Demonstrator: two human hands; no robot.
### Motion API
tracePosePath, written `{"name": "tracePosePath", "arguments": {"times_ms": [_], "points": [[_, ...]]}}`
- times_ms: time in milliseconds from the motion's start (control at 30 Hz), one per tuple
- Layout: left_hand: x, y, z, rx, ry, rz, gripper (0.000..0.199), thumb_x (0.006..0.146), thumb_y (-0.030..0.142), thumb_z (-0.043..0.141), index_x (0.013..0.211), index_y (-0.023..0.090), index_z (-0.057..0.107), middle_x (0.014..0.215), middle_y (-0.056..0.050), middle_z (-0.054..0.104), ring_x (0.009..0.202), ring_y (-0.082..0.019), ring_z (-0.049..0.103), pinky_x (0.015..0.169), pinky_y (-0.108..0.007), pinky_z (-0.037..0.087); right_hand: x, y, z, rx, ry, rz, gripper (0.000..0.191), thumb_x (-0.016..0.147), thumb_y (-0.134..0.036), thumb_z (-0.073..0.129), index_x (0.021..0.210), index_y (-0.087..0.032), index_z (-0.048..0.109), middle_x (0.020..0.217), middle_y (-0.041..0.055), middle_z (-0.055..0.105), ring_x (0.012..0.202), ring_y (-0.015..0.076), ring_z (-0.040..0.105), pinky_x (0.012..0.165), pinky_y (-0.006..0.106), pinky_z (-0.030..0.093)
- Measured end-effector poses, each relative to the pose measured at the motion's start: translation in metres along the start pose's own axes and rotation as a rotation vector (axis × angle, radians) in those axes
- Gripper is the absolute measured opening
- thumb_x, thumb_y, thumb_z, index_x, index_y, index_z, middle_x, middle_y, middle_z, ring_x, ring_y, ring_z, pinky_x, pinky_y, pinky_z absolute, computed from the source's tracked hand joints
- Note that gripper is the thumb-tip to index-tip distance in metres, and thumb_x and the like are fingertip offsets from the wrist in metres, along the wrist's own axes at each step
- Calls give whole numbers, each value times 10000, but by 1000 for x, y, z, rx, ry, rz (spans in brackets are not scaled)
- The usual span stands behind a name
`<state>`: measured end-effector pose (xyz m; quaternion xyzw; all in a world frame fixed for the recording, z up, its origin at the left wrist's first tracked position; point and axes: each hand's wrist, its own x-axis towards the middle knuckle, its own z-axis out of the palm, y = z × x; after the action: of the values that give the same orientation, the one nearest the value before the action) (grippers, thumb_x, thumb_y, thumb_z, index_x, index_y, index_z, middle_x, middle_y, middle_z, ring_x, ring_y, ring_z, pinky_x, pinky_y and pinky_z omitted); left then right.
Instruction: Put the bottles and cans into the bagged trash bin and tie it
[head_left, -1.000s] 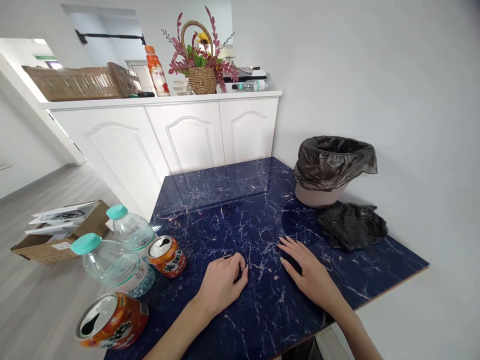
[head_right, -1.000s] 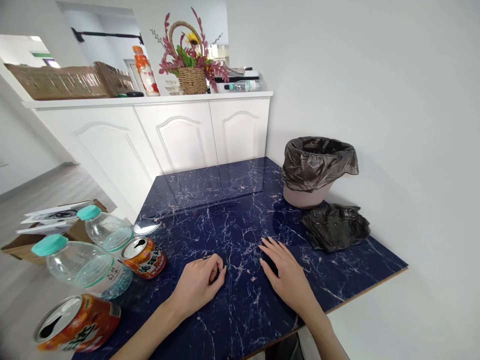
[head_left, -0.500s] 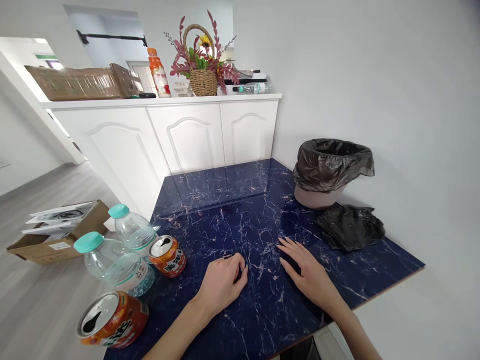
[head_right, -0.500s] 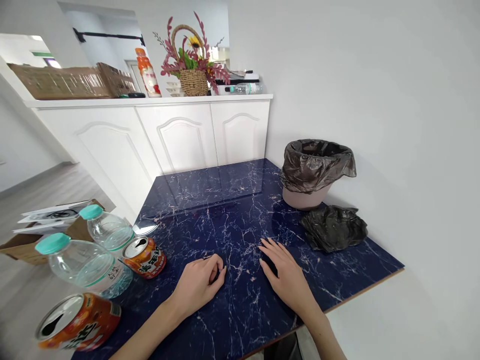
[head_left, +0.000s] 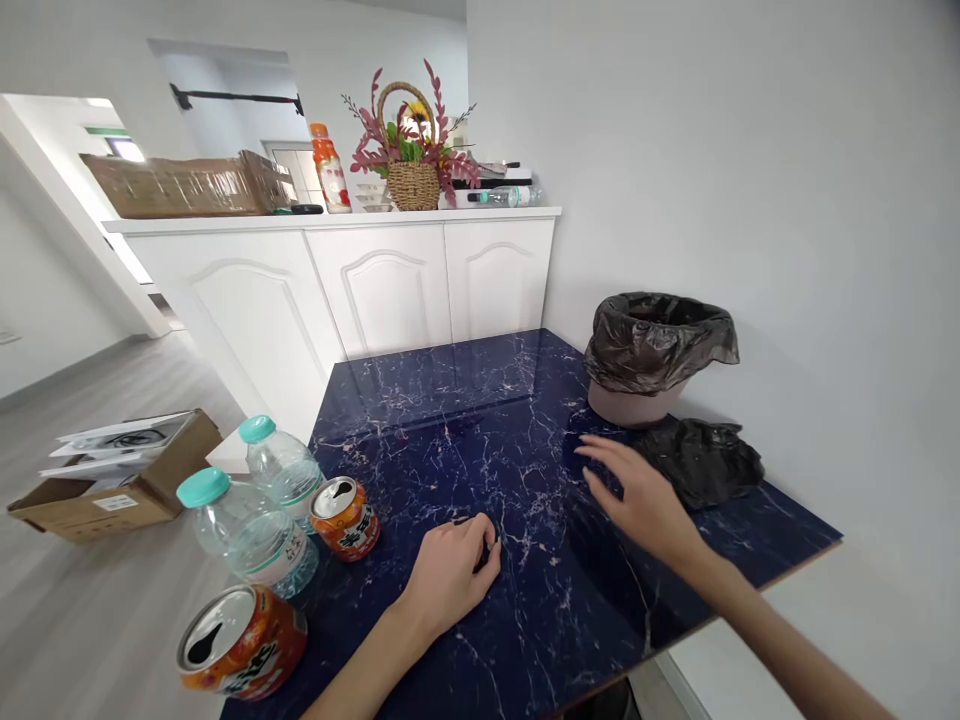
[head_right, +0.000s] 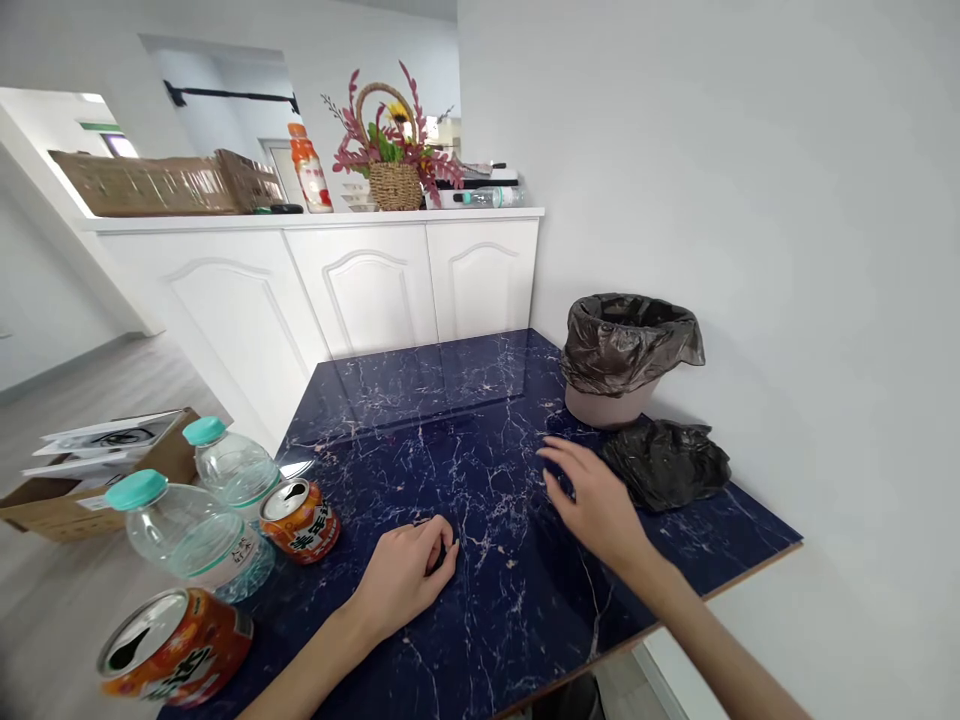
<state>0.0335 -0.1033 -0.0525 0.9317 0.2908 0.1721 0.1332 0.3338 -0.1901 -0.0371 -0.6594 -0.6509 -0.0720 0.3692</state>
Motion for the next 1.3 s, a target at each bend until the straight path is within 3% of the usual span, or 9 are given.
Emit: {"name": "tracePosePath", "arguments": {"times_ms": [100, 167, 267, 400, 567, 733, 1033, 1133, 1300], "points": [[0, 0, -1, -1, 9, 4, 100, 1032, 267, 507, 937, 250, 534, 651, 61, 609, 590, -171, 620, 649, -311, 430, 43, 13, -34, -99, 116, 13, 365, 1048, -398, 523, 1360, -264, 656, 1488, 115, 637, 1303, 317, 676, 1144, 518, 545], [0, 0, 0, -2, 17, 6, 92, 1026, 260, 510, 938, 250, 535, 650, 61, 613, 593, -171, 624, 655, -310, 434, 69, 23, -55, -136, 156, 51, 405, 1025, -409, 546, 1382, -242, 643, 1572, 146, 550, 1066, 281, 771, 1035, 486, 613], [-1, -1, 0, 0, 29, 8, 83, 1012, 245, 520, 930, 251, 531, 651, 61, 618, 594, -171, 626, 658, -310, 437, 101, 36, -81, -225, 165, 98, 461, 975, -392, 590, 1408, -237, 625, 1657, 164, 448, 812, 213, 777, 936, 471, 643], [-1, -1, 0, 4, 43, 11, 77, 1001, 238, 525, 926, 254, 530, 646, 58, 618, 596, -177, 626, 657, -312, 435, 133, 57, -98, -342, 147, 195, 534, 922, -368, 608, 1428, -197, 601, 1542, 201, 571, 898, 273, 766, 965, 497, 603], [-2, -1, 1, -1, 42, 16, 72, 999, 234, 533, 929, 254, 532, 658, 54, 633, 602, -182, 638, 663, -317, 443, 161, 85, -101, -373, 23, 333, 707, 873, -392, 639, 1525, -152, 507, 1329, 205, 704, 1134, 406, 710, 985, 577, 558], [-3, -2, 3, -8, 43, 18, 70, 1001, 227, 537, 937, 253, 528, 660, 52, 636, 602, -183, 641, 657, -315, 439, 174, 93, -98, -322, -36, 320, 708, 841, -367, 702, 1479, -95, 557, 1240, 210, 736, 1293, 414, 637, 1060, 515, 525], [-4, -1, 3, -13, 46, 20, 80, 1010, 232, 522, 932, 252, 517, 657, 49, 623, 588, -174, 626, 658, -306, 445, 172, 67, -105, -152, -106, 459, 705, 843, -315, 736, 1507, -153, 562, 888, 91, 810, 951, 359, 770, 869, 479, 601], [-4, -1, 2, -12, 49, 18, 84, 1011, 231, 516, 928, 250, 517, 657, 47, 625, 587, -173, 623, 643, -306, 436, 171, 60, -106, -77, -103, 478, 685, 839, -347, 746, 1486, -195, 583, 937, 86, 823, 890, 337, 784, 798, 454, 620], [-3, 1, 0, -11, 54, 16, 82, 1002, 234, 528, 921, 249, 527, 658, 45, 628, 594, -179, 625, 643, -310, 442, 163, 41, -102, 24, -98, 435, 653, 832, -371, 761, 1455, -237, 620, 1191, 124, 800, 971, 311, 794, 832, 416, 637]]}}
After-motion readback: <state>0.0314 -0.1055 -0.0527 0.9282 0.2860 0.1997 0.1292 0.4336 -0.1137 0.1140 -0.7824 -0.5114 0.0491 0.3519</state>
